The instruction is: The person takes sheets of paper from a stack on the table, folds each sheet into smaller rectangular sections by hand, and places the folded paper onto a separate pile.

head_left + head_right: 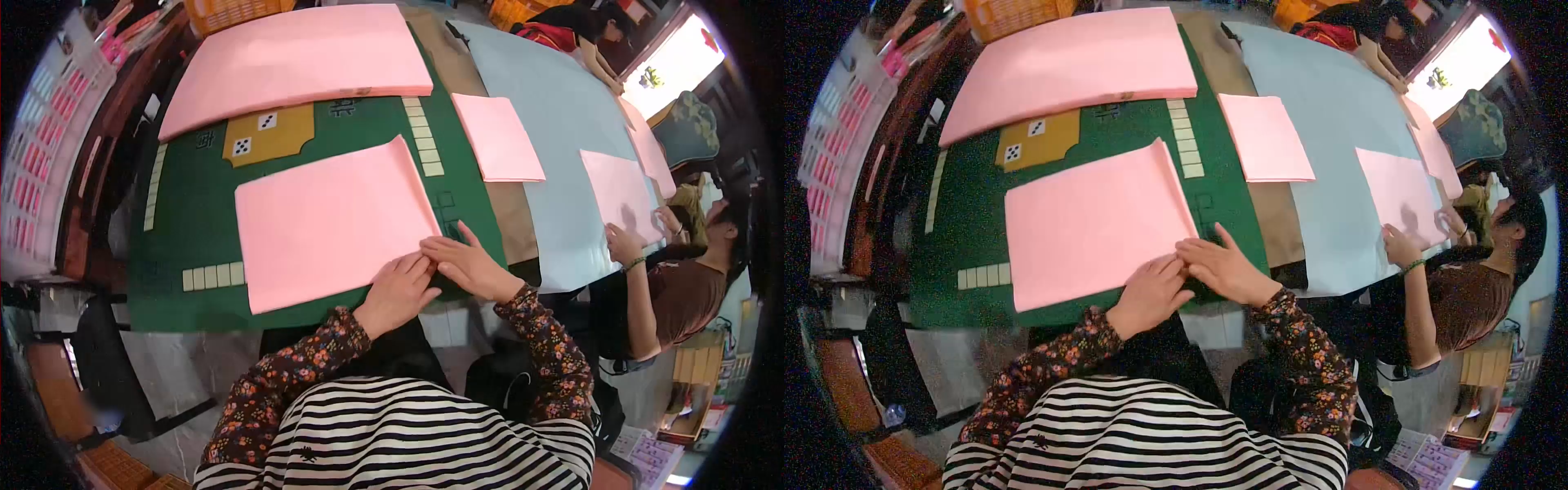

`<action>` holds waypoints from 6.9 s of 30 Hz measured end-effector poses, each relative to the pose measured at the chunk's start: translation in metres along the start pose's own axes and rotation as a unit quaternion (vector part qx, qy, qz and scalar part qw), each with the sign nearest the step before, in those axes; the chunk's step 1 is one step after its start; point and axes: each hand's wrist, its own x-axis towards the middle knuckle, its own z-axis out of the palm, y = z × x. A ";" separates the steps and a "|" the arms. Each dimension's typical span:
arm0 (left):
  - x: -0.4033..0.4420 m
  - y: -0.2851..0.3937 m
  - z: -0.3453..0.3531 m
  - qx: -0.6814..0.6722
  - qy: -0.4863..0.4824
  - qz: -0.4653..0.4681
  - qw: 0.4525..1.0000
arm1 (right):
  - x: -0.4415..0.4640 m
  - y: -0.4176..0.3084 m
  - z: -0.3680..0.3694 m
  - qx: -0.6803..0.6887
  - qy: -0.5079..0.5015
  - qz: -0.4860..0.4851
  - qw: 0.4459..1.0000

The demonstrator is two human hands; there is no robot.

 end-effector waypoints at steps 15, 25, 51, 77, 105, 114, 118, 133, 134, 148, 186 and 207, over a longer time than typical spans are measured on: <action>0.010 0.003 -0.006 0.033 -0.056 -0.030 0.997 | 0.173 0.145 -0.047 -0.234 0.061 -0.112 0.964; 0.046 0.006 0.002 0.089 -0.010 -0.066 0.994 | 0.171 0.158 -0.044 -0.014 0.127 -0.028 0.991; -0.058 0.006 -0.048 0.090 -0.010 -0.104 0.990 | 0.040 0.043 -0.012 -0.236 0.245 -0.170 0.925; -0.016 -0.110 -0.056 0.081 -0.066 0.045 0.994 | 0.043 -0.121 -0.040 -0.196 0.078 -0.239 0.948; -0.130 -0.063 -0.141 -0.249 0.133 -0.573 0.770 | 0.306 -0.032 -0.008 -0.047 -0.134 -0.077 0.987; -0.135 -0.062 -0.136 -0.141 0.144 -0.501 0.841 | 0.303 -0.045 -0.002 -0.123 -0.098 -0.114 0.981; -0.137 -0.060 -0.135 -0.119 0.104 -0.508 0.847 | 0.301 -0.052 0.000 -0.154 -0.090 -0.123 0.976; -0.121 -0.097 -0.132 0.041 -0.029 -0.358 0.932 | 0.300 -0.047 0.007 -0.267 -0.075 -0.171 0.945; -0.123 -0.098 -0.130 0.040 -0.027 -0.358 0.932 | 0.300 -0.048 0.007 -0.262 -0.076 -0.170 0.947; -0.122 -0.099 -0.129 0.114 -0.041 -0.309 0.943 | 0.237 -0.004 -0.056 0.011 0.141 0.071 0.987; -0.130 -0.096 -0.106 0.261 -0.022 -0.254 0.931 | 0.061 -0.032 0.072 -0.249 0.209 0.137 0.936; -0.142 -0.142 -0.121 -0.010 0.096 -0.256 0.962 | 0.123 -0.169 0.147 0.715 0.032 0.259 0.649</action>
